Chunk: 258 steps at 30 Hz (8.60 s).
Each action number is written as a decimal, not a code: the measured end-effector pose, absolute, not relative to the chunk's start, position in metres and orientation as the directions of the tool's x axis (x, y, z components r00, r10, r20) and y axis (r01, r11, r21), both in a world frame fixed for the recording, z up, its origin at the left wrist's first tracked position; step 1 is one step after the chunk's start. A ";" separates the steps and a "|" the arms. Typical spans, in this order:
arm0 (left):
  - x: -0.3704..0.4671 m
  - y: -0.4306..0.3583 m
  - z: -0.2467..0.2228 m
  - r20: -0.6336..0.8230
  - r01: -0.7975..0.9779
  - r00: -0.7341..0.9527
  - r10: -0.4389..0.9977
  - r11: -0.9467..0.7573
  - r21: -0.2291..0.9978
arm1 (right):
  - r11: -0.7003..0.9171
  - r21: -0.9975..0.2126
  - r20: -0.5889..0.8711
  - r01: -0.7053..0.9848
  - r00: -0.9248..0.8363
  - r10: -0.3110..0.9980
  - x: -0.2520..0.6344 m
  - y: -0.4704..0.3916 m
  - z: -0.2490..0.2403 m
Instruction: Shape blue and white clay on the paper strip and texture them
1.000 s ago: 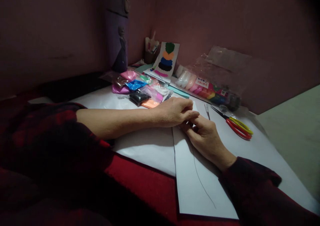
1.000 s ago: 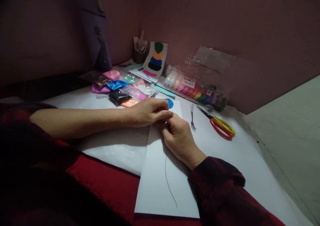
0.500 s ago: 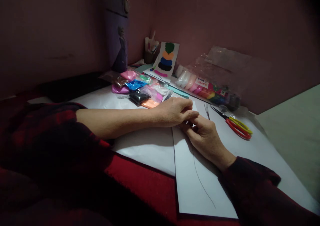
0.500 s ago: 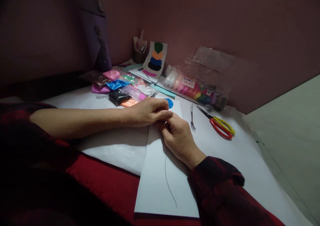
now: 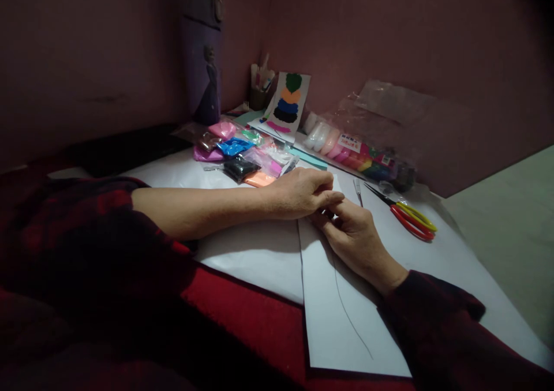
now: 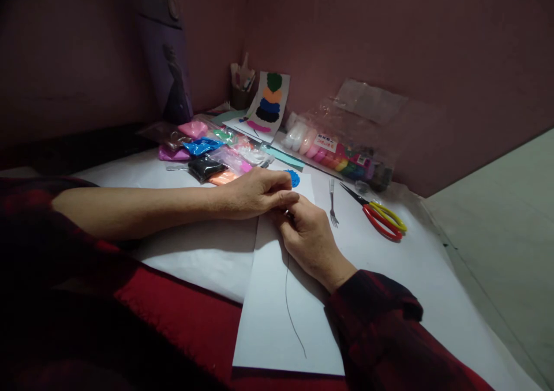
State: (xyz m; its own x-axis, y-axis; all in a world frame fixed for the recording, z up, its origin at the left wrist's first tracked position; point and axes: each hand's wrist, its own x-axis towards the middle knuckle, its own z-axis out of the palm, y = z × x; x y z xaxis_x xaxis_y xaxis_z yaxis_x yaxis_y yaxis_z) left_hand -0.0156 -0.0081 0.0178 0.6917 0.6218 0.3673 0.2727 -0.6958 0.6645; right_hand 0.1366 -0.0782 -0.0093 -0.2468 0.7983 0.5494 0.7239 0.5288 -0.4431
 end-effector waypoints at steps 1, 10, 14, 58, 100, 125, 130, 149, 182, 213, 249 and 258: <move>-0.016 -0.008 0.018 0.366 0.273 0.692 0.623 -0.694 0.666 | 0.528 -0.443 0.549 0.724 -0.246 0.798 0.137 -0.078 -0.010; -0.016 -0.009 0.018 0.365 0.274 0.693 0.622 -0.695 0.664 | 0.525 -0.435 0.546 0.732 -0.249 0.800 0.137 -0.077 -0.011; -0.016 -0.008 0.018 0.375 0.266 0.696 0.612 -0.706 0.657 | 0.530 -0.434 0.547 0.729 -0.254 0.798 0.137 -0.078 -0.010; -0.015 -0.006 0.017 0.399 0.260 0.694 0.600 -0.725 0.638 | 0.524 -0.448 0.549 0.724 -0.240 0.801 0.139 -0.077 -0.012; -0.015 -0.006 0.019 0.393 0.281 0.700 0.597 -0.736 0.616 | 0.531 -0.427 0.555 0.732 -0.252 0.793 0.136 -0.078 -0.009; -0.015 -0.008 0.022 0.367 0.303 0.703 0.610 -0.723 0.622 | 0.522 -0.417 0.553 0.744 -0.248 0.795 0.137 -0.078 -0.009; -0.015 -0.008 0.022 0.359 0.309 0.703 0.613 -0.719 0.623 | 0.530 -0.423 0.553 0.735 -0.254 0.794 0.137 -0.078 -0.009; -0.014 -0.008 0.022 0.360 0.322 0.704 0.612 -0.727 0.607 | 0.540 -0.413 0.567 0.734 -0.256 0.782 0.137 -0.077 -0.010; -0.014 -0.008 0.022 0.366 0.307 0.699 0.615 -0.720 0.623 | 0.534 -0.408 0.563 0.741 -0.257 0.786 0.138 -0.077 -0.012; -0.015 -0.007 0.020 0.353 0.338 0.706 0.614 -0.730 0.594 | 0.515 -0.399 0.559 0.758 -0.244 0.792 0.138 -0.077 -0.010; -0.014 -0.008 0.012 0.342 0.323 0.698 0.630 -0.703 0.634 | 0.526 -0.469 0.555 0.710 -0.227 0.800 0.138 -0.077 -0.011; -0.014 -0.007 0.006 0.325 0.376 0.667 0.670 -0.680 0.630 | 0.549 -0.450 0.545 0.704 -0.271 0.794 0.134 -0.079 -0.005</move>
